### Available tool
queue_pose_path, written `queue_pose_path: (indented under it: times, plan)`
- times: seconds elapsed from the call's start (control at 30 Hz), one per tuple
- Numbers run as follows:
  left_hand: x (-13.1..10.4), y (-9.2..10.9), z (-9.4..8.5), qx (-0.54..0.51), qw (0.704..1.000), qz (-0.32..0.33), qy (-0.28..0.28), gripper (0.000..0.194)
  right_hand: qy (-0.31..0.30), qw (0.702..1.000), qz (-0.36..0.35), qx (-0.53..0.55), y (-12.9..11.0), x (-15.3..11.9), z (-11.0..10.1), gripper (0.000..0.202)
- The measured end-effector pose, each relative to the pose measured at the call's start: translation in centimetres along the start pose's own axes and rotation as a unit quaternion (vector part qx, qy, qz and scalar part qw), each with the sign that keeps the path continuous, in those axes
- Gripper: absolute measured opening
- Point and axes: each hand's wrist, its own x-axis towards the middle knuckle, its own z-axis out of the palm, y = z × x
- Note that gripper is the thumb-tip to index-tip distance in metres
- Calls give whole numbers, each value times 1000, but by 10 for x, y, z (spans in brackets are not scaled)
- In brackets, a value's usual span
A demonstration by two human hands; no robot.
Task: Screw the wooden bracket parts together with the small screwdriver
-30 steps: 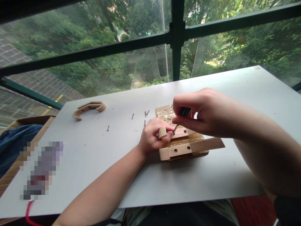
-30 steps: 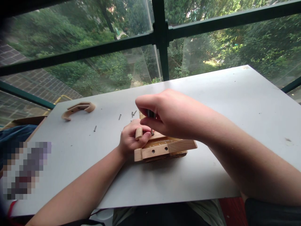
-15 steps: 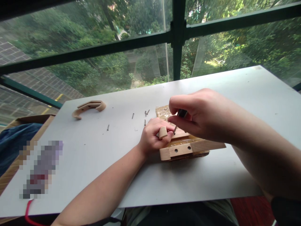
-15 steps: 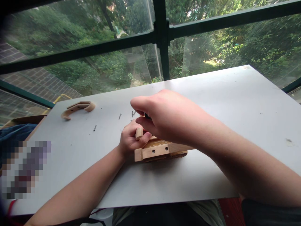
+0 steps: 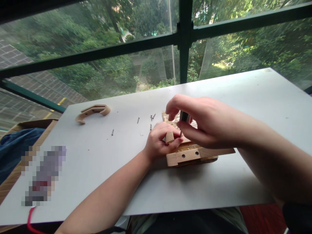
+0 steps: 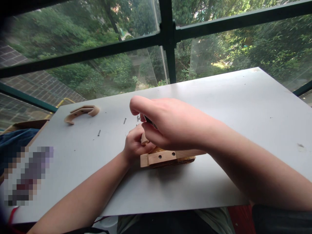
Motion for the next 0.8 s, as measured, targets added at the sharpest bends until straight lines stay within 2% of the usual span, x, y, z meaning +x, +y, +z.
queue_pose_path:
  times: [0.13,0.27,0.33,0.53,0.8]
  plan:
    - [0,1,0,-8,1000,-8,0,13,-38,999,-10,38,5,-3,-6,30]
    - [-2,1,1,-17,1000,-6,6,8,-38,999,7,16,6,-2,-11,10]
    - [-3,0,2,-18,1000,-8,11,7,-35,999,16,-5,4,0,-13,6]
    - [-5,-1,2,5,1000,-6,4,12,-18,997,38,-67,-1,3,-9,15]
    - [-6,-4,4,16,1000,-5,9,13,-3,996,59,-64,-3,1,-2,16]
